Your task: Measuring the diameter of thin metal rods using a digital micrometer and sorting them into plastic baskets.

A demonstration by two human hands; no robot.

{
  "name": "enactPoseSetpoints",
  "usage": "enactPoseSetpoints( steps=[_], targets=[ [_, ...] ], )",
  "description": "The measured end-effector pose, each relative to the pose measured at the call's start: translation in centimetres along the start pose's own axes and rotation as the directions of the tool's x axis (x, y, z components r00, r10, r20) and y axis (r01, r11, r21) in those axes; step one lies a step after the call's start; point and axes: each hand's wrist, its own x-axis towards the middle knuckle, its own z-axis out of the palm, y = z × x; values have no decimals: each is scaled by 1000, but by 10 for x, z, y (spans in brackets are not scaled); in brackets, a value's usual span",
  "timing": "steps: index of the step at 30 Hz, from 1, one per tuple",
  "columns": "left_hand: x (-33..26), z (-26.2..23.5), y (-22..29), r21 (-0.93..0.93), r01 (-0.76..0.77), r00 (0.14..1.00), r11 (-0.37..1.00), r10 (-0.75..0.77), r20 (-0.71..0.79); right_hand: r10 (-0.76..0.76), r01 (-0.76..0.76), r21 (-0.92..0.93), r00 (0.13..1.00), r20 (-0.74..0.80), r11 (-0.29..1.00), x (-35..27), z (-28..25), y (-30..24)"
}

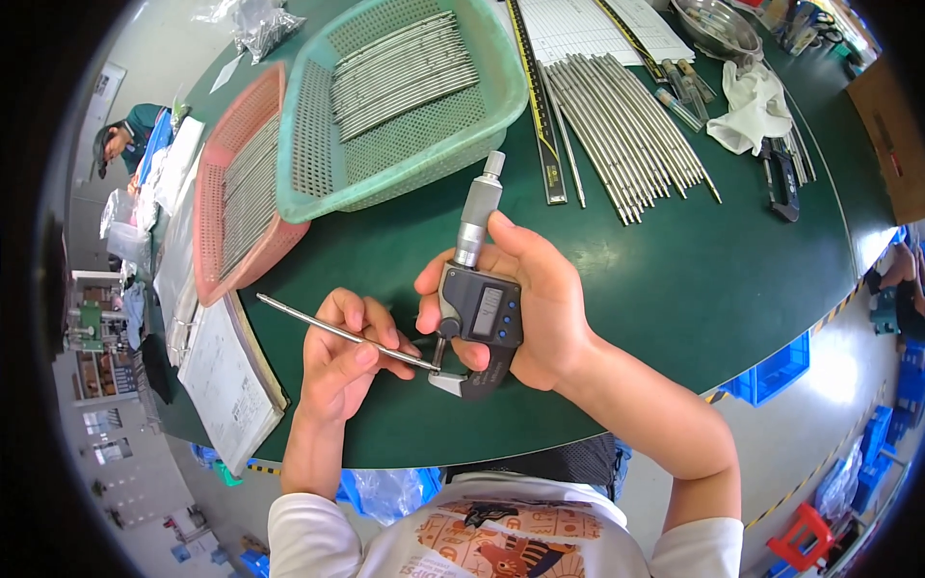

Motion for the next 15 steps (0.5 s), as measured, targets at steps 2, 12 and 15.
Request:
enactPoseSetpoints(
  steps=[2,12,15],
  targets=[
    [0,0,0,-6,-7,1000,1000,7,13,-10,11,-26,1000,24,1000,0,-1,0],
    [-1,-10,2,54,-5,997,999,1,74,-7,6,-82,1000,-13,997,0,1,0],
    [-2,-12,4,33,38,995,999,-41,96,-7,8,-61,1000,6,998,0,0,1]
  ],
)
